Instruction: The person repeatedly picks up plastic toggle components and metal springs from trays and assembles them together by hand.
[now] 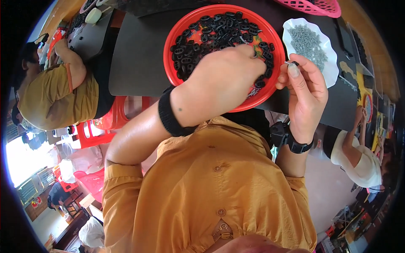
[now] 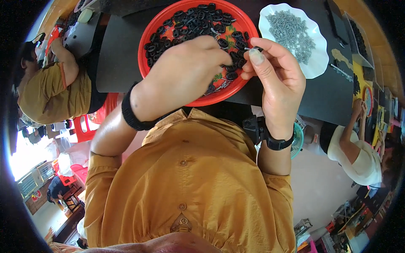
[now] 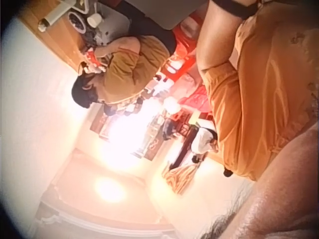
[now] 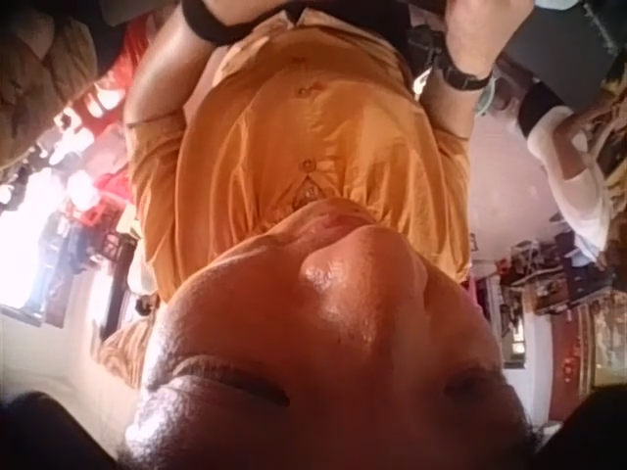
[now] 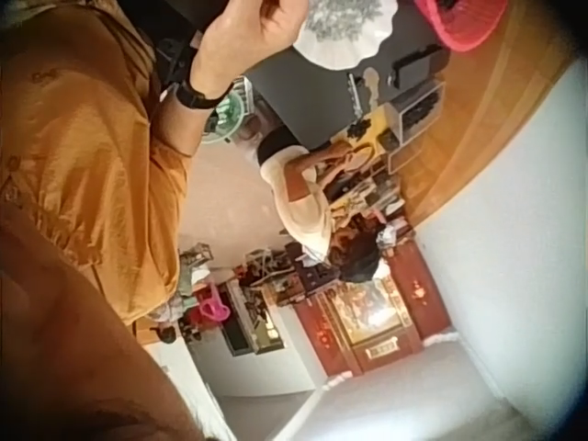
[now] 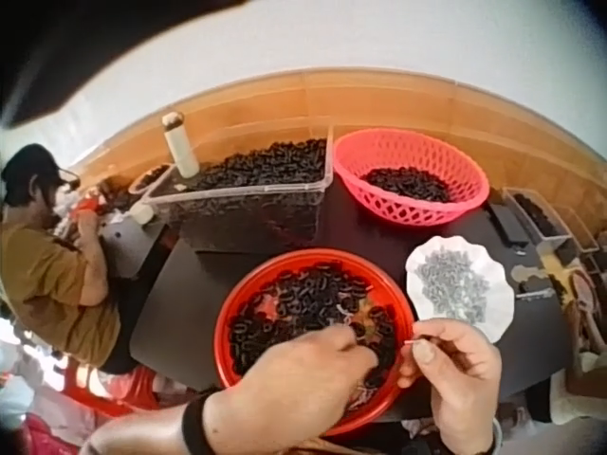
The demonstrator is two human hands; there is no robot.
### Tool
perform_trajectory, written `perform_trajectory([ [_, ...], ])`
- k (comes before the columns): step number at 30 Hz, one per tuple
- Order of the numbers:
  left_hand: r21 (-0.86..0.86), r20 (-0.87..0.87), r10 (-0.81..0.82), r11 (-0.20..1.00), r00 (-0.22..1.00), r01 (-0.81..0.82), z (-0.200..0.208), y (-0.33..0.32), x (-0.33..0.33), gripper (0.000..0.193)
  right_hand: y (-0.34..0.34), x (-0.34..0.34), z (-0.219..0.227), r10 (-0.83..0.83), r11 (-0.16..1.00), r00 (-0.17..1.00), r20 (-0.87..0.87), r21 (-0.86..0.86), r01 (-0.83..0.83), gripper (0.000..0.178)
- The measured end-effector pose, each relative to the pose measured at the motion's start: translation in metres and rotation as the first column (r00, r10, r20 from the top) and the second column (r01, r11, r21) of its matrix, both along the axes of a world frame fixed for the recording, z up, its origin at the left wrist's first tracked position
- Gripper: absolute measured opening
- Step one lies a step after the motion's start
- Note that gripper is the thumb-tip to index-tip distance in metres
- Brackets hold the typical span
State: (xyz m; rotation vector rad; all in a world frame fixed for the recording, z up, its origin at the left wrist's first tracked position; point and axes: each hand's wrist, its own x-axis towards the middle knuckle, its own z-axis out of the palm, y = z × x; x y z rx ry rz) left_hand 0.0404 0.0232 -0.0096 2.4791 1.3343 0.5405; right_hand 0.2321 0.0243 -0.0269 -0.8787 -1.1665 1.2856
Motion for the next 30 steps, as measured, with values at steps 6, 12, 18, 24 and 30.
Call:
perform_trajectory([
  [6,-0.040,-0.192,-0.093,0.995,0.977,0.086,0.005,0.012,0.015,0.016,-0.005,0.004,-0.004,-0.014,1.000,1.000,-0.028,-0.001,0.014,0.022],
  [12,-0.004,-0.137,-0.115,0.993,0.984,0.116,0.000,0.008,0.015,0.011,-0.003,0.010,-0.014,0.011,1.000,0.998,-0.058,-0.021,-0.013,0.022],
  [18,0.021,0.056,-0.128,0.992,0.990,0.127,-0.005,0.011,0.011,0.014,-0.005,0.013,-0.013,0.019,0.999,0.997,-0.079,-0.038,-0.022,0.022],
  [24,-0.616,0.612,0.400,0.782,0.682,0.094,0.012,-0.008,-0.003,0.016,-0.015,-0.003,-0.008,0.125,0.987,0.984,-0.124,-0.082,-0.136,0.022],
  [30,-0.674,0.739,0.629,0.693,0.242,0.255,0.002,-0.021,-0.010,0.022,-0.017,-0.035,-0.001,0.164,0.986,0.966,-0.202,-0.006,-0.169,0.022],
])
